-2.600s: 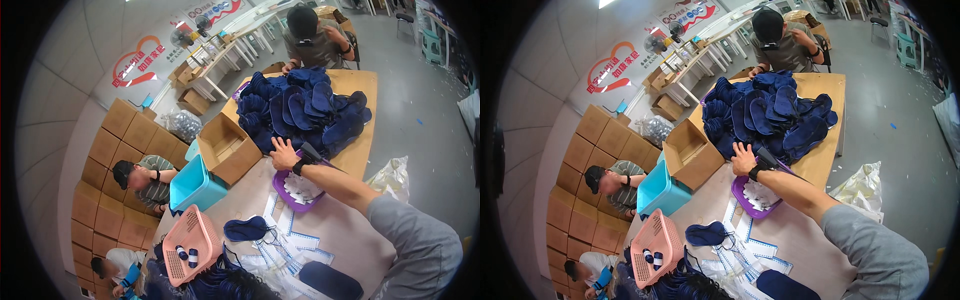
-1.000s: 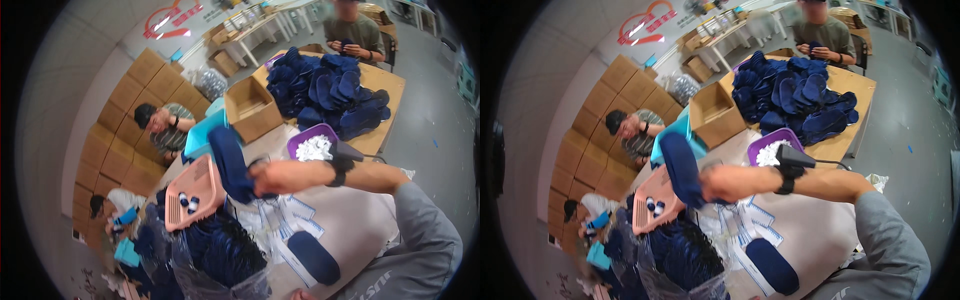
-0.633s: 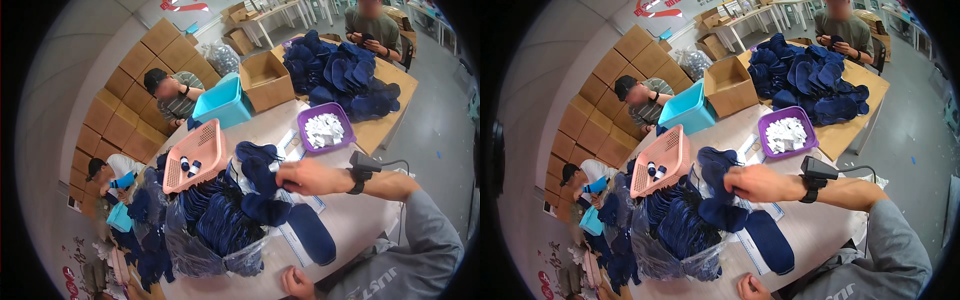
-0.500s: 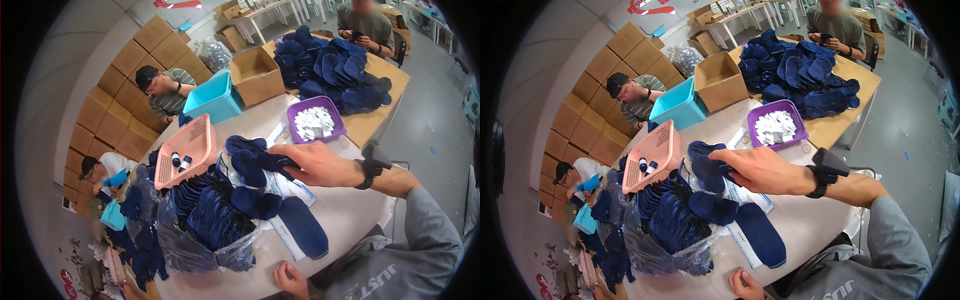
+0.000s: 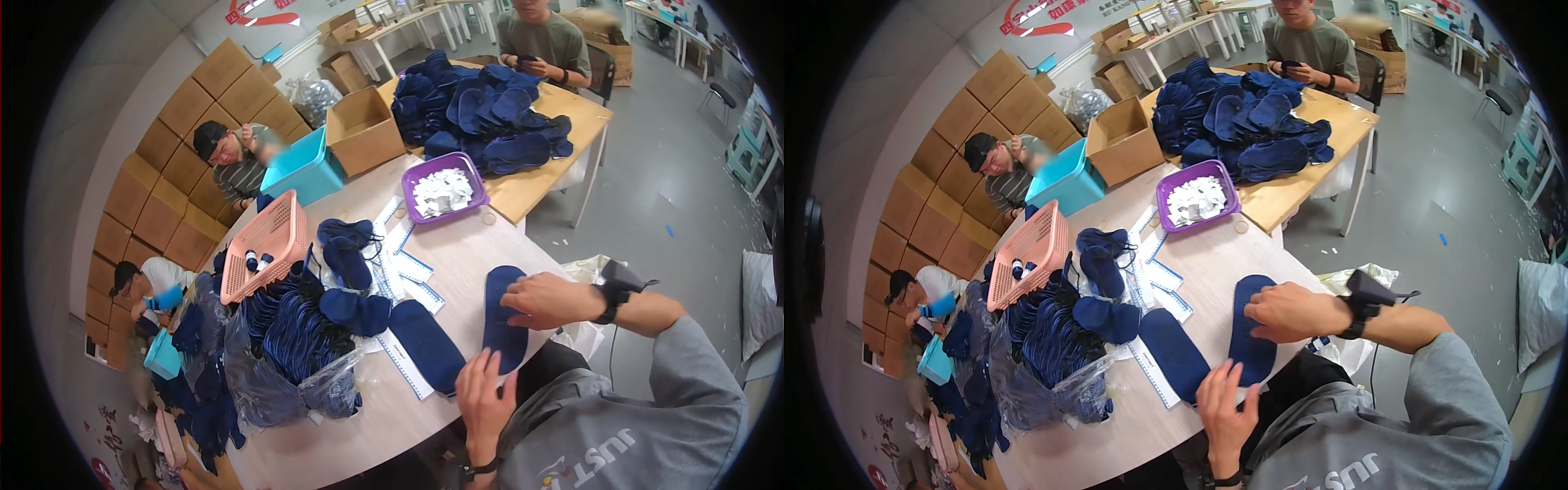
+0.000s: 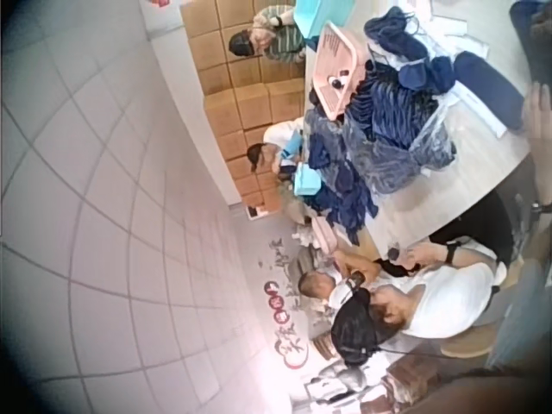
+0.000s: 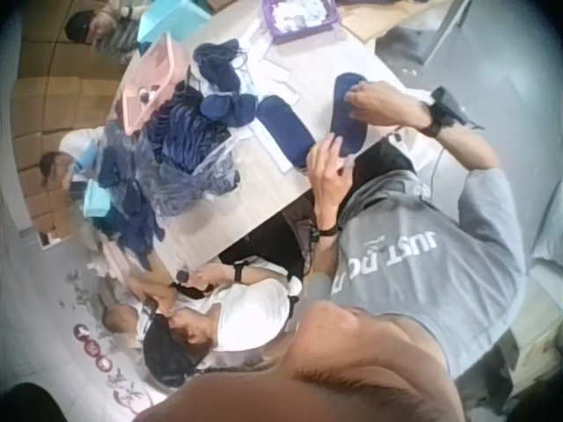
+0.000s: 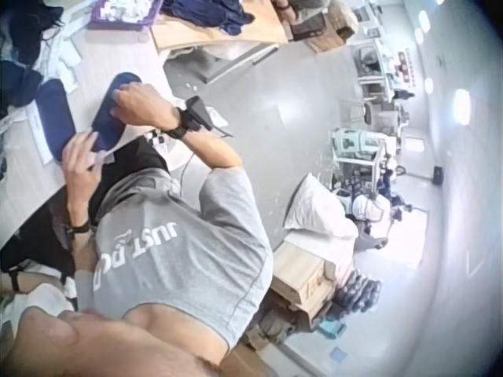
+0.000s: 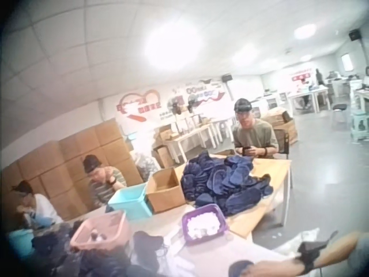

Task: The recorder is assembling components for blue slippers at a workstation.

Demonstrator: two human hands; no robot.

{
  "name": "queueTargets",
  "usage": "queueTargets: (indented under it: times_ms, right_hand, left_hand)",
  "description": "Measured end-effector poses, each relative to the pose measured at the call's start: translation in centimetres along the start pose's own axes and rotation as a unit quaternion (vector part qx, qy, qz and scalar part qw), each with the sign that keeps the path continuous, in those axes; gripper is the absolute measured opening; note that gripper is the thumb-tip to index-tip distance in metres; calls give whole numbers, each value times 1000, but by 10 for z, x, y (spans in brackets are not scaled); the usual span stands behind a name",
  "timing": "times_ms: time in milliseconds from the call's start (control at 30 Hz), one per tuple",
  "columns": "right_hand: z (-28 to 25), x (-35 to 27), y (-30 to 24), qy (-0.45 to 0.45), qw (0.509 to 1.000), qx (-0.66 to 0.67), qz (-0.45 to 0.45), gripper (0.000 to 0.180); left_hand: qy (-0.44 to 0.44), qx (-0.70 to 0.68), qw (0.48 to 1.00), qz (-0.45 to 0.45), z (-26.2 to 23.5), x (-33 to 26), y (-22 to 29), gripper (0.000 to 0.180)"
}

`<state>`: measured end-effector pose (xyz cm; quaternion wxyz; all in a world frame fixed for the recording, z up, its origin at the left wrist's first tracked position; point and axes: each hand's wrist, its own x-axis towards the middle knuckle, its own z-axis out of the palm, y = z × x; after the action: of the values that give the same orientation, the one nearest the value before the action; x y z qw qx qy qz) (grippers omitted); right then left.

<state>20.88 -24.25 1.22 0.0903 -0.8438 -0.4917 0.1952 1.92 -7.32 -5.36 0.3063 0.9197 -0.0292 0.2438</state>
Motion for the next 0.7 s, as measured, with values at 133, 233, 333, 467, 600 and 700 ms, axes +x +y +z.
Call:
queueTargets:
  times_ms: [133, 233, 333, 467, 600, 700]
  right_hand:
    - [99, 38, 23, 199, 971, -128, 39, 76]
    - [115, 72, 14, 217, 967, -120, -59, 82]
    - [113, 83, 6, 264, 955, -89, -102, 73]
    - [102, 88, 8, 255, 958, -72, -112, 68]
    - [51, 49, 6, 124, 953, 229, -156, 64]
    - [48, 17, 5, 12, 914, 353, -199, 70]
  left_hand:
    - [-147, 88, 985, 22, 37, -7, 17, 53]
    - [-148, 112, 983, -1, 42, -14, 23, 54]
    - [-134, 125, 983, -3, 45, -22, 17, 50]
    - [-93, 77, 993, 15, 42, -27, 2, 40]
    - [-28, -114, 984, -137, 20, -10, -4, 34]
    - [50, -213, 944, -246, 20, -2, -19, 30]
